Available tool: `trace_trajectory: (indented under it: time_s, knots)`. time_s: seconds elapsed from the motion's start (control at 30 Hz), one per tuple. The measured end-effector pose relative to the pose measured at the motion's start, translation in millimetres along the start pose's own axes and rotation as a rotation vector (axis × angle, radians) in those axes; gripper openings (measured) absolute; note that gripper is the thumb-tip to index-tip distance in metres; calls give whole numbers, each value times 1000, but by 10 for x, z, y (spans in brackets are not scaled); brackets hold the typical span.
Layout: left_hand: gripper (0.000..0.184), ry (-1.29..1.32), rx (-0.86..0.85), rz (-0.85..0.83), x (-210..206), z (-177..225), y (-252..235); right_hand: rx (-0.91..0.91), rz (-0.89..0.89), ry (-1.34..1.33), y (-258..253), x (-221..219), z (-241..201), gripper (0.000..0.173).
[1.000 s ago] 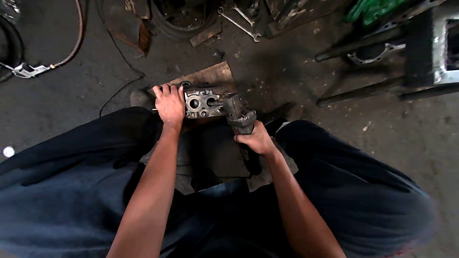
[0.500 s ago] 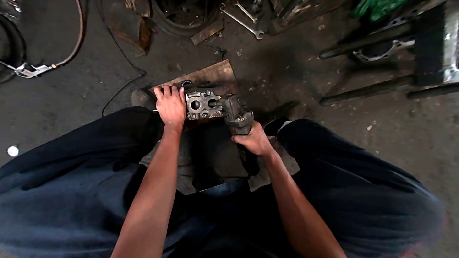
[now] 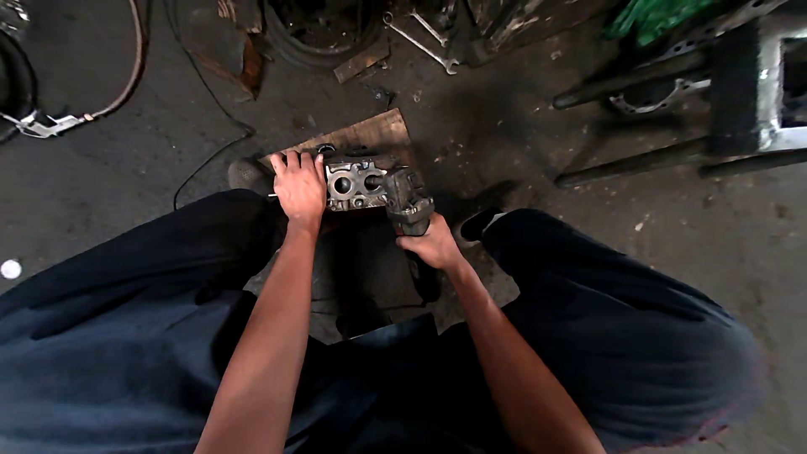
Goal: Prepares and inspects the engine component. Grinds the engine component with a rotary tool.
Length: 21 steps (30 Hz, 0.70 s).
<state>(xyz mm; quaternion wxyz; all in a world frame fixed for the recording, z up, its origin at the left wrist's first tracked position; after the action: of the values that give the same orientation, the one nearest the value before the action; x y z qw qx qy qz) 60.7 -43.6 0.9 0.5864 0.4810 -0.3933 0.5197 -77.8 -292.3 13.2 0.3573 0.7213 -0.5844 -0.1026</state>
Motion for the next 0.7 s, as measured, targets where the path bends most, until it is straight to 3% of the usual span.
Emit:
trace_trajectory:
  time_s: [0.27,0.7]
  knots:
    - [50,-15,15,-42,-11,2,-28,0,8,-18,-44,-54,19,50]
    - [51,-35,6,18,-19,-15,4,15,-82,-25,135,271,-115,38]
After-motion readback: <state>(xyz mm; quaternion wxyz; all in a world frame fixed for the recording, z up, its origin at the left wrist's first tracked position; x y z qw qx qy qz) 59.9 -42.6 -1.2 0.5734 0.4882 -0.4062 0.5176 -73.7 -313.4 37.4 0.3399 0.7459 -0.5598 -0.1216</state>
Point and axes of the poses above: each hand's wrist, its own y-axis away from the middle knuckle, its own x-axis out of the back of the hand, z = x × y, the point moved 9 cm from there along -y, towards the middle knuckle, and after that the axes turned 9 degrees about -z, right-handed, at the moved point
